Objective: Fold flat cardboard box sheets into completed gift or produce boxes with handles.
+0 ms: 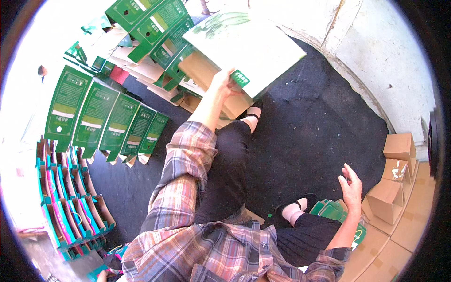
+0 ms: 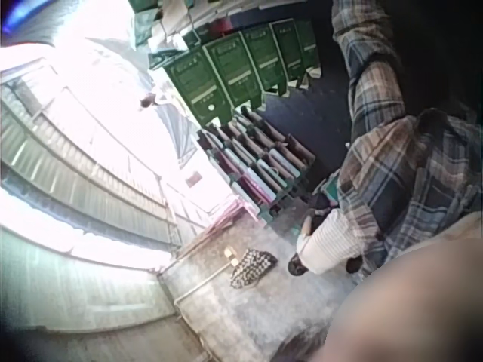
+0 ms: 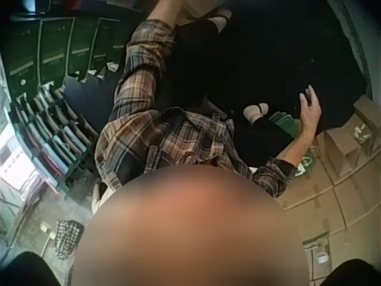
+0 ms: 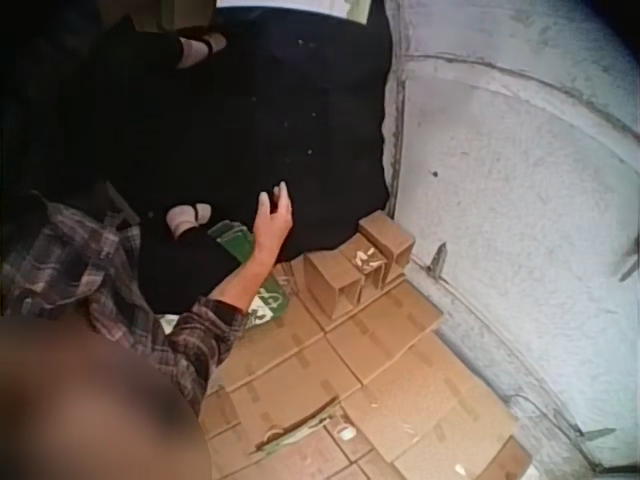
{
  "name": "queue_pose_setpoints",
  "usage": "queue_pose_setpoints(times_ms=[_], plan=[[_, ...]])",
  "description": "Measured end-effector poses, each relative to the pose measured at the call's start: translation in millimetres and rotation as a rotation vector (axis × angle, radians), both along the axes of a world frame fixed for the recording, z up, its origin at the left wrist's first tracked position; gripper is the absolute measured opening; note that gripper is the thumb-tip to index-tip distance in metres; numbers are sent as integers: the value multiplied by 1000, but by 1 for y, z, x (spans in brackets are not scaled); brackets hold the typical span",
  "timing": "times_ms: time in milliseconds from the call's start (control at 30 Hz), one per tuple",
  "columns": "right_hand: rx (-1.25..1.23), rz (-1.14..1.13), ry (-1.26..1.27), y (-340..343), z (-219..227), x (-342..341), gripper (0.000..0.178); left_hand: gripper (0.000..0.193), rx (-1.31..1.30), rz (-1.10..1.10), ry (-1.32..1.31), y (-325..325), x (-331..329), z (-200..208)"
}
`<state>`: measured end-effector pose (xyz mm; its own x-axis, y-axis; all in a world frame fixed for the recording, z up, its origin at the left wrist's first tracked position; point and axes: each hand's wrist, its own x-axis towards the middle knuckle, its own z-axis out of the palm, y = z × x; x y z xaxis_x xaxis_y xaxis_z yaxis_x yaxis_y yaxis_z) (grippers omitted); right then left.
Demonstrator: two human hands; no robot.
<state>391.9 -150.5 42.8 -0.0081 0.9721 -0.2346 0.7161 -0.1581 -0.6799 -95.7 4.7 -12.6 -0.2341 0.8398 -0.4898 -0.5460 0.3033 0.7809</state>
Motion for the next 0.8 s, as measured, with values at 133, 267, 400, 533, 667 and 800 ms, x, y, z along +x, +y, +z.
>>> queue_pose_setpoints(times_ms=[133, 267, 400, 533, 667, 800], plan=[[-45, 41, -4, 5, -3, -13, 49, 62, -136, 196, -89, -17, -40, -61], [-114, 80, -14, 6, -9, -18, 51, 51, -235, 325, -134, -40, -71, -109], [-151, 120, -73, 6, -6, -24, 52, 38, -175, 316, -107, -35, -78, -117], [-161, 164, -95, 9, -4, -33, 52, 39, -224, 346, -64, -28, -84, -120], [-151, 201, -105, 8, 0, -30, 52, 40, -212, 276, 31, -28, -78, -116], [-135, 258, -114, 6, 1, -27, 54, 45, -333, 263, 179, -27, -89, -114]])
